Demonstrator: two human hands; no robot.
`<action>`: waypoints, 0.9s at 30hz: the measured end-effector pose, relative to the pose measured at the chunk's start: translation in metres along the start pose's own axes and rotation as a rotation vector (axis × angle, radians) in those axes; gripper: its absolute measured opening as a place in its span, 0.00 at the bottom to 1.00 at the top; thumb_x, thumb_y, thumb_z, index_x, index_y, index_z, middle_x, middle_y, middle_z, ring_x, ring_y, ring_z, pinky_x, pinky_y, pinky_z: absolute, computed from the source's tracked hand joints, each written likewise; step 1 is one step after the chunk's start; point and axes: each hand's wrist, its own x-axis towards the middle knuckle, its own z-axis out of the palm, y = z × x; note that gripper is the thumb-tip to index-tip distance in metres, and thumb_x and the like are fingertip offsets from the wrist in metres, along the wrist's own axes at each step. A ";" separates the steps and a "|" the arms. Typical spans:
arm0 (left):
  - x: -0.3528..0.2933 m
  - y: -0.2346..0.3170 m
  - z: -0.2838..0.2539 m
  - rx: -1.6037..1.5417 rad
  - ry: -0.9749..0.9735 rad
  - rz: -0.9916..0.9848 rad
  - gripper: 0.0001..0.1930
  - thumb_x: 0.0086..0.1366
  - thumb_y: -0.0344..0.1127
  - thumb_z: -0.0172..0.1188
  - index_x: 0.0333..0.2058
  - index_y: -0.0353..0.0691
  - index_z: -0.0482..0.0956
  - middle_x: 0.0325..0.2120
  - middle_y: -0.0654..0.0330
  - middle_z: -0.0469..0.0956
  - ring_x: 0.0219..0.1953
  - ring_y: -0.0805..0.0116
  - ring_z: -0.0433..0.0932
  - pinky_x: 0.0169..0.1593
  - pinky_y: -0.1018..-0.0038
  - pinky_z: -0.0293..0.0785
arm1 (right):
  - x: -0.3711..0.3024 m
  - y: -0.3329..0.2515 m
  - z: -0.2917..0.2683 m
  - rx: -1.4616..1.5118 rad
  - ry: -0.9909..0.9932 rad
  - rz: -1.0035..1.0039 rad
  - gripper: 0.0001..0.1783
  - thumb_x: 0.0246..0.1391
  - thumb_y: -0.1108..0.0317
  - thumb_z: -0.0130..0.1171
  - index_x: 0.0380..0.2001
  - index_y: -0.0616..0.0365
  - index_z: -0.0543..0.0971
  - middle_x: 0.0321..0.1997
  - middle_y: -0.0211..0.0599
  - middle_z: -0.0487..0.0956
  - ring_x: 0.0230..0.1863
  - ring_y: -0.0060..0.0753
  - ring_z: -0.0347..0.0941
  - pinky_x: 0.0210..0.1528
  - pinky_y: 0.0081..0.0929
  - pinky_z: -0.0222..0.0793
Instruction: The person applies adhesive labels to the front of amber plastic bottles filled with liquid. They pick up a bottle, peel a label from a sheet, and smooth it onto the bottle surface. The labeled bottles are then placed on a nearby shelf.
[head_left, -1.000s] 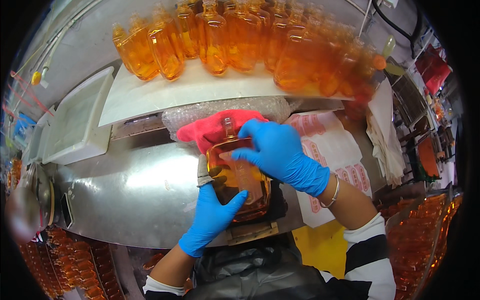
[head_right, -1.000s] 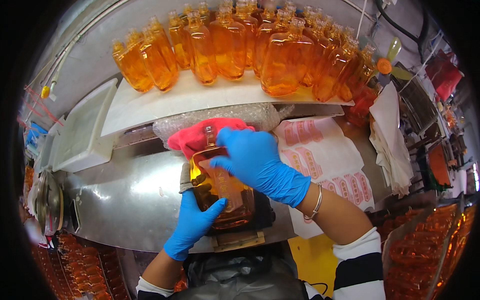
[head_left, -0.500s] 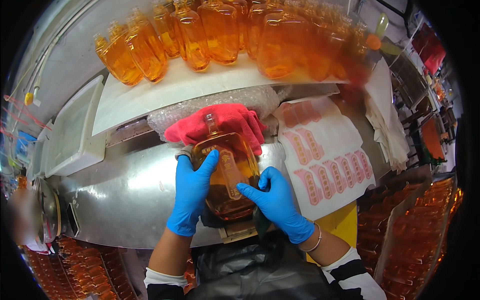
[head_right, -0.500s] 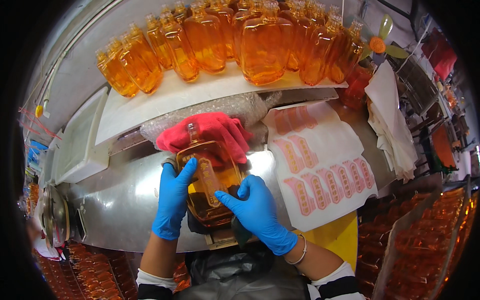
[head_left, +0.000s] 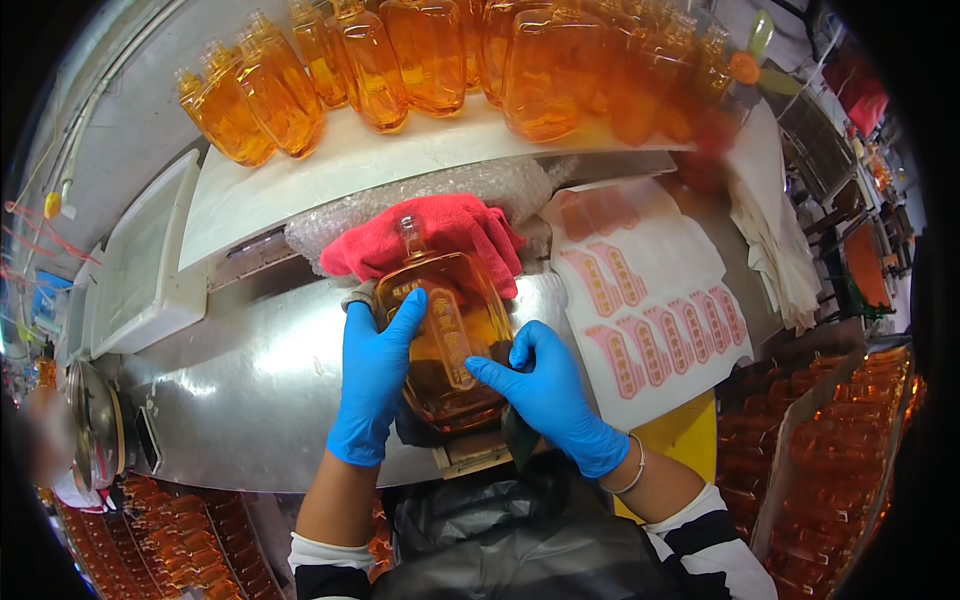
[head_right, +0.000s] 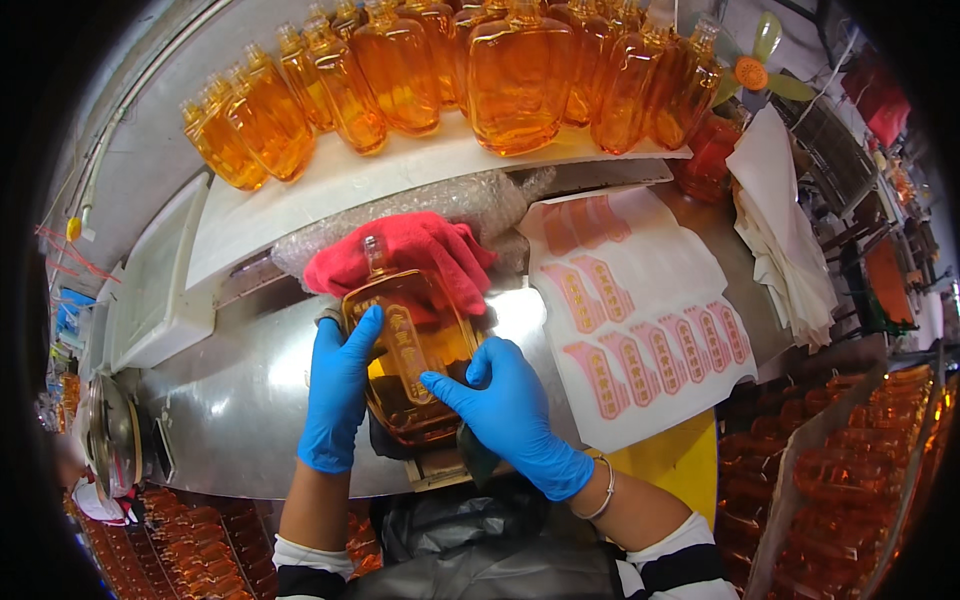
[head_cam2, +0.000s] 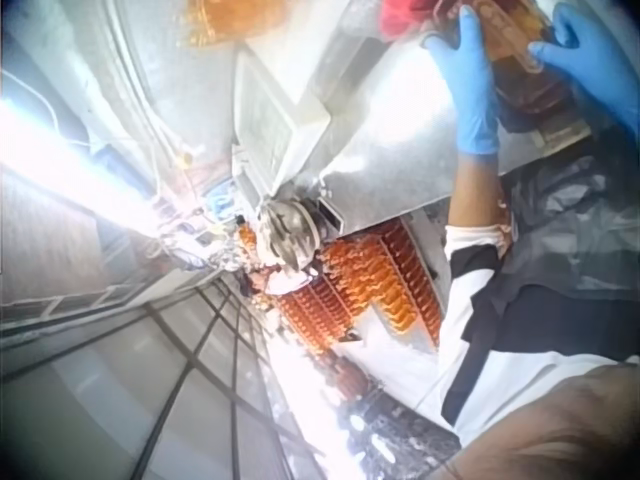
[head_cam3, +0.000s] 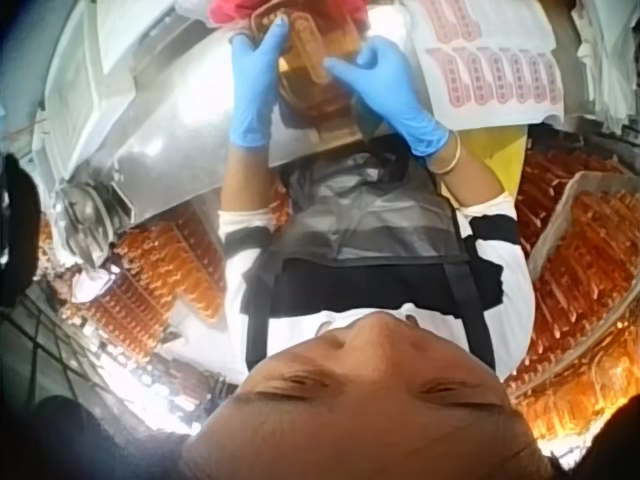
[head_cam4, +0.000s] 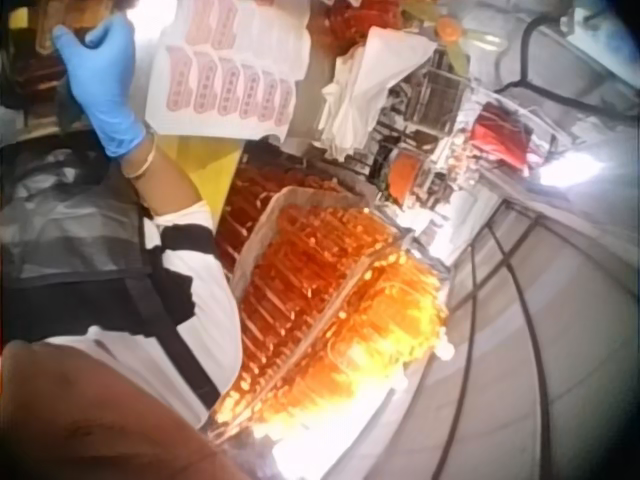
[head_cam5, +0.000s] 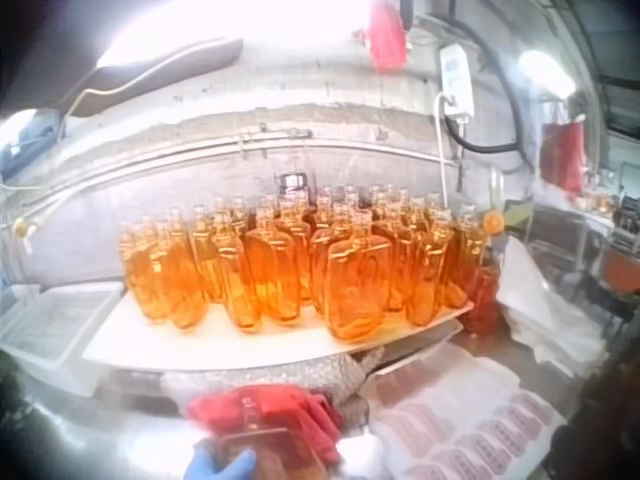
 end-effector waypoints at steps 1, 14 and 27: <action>0.000 -0.001 0.000 -0.004 -0.005 0.000 0.25 0.57 0.37 0.61 0.49 0.33 0.64 0.42 0.55 0.72 0.42 0.68 0.73 0.44 0.74 0.71 | 0.000 0.000 0.000 -0.007 0.001 0.002 0.26 0.37 0.56 0.71 0.18 0.55 0.62 0.20 0.30 0.61 0.20 0.23 0.57 0.24 0.25 0.60; 0.002 -0.011 -0.014 -0.121 -0.034 -0.050 0.25 0.56 0.41 0.62 0.47 0.33 0.64 0.41 0.56 0.71 0.42 0.68 0.72 0.46 0.73 0.71 | 0.019 -0.014 -0.045 0.432 -0.147 0.462 0.20 0.52 0.49 0.54 0.22 0.55 0.73 0.19 0.24 0.67 0.22 0.16 0.60 0.26 0.15 0.57; 0.006 -0.007 -0.007 -0.114 -0.016 -0.026 0.24 0.58 0.39 0.59 0.48 0.33 0.63 0.44 0.54 0.70 0.45 0.66 0.72 0.48 0.71 0.71 | 0.005 -0.016 -0.016 0.222 -0.165 0.196 0.18 0.40 0.66 0.69 0.20 0.54 0.66 0.19 0.26 0.68 0.22 0.15 0.64 0.25 0.14 0.64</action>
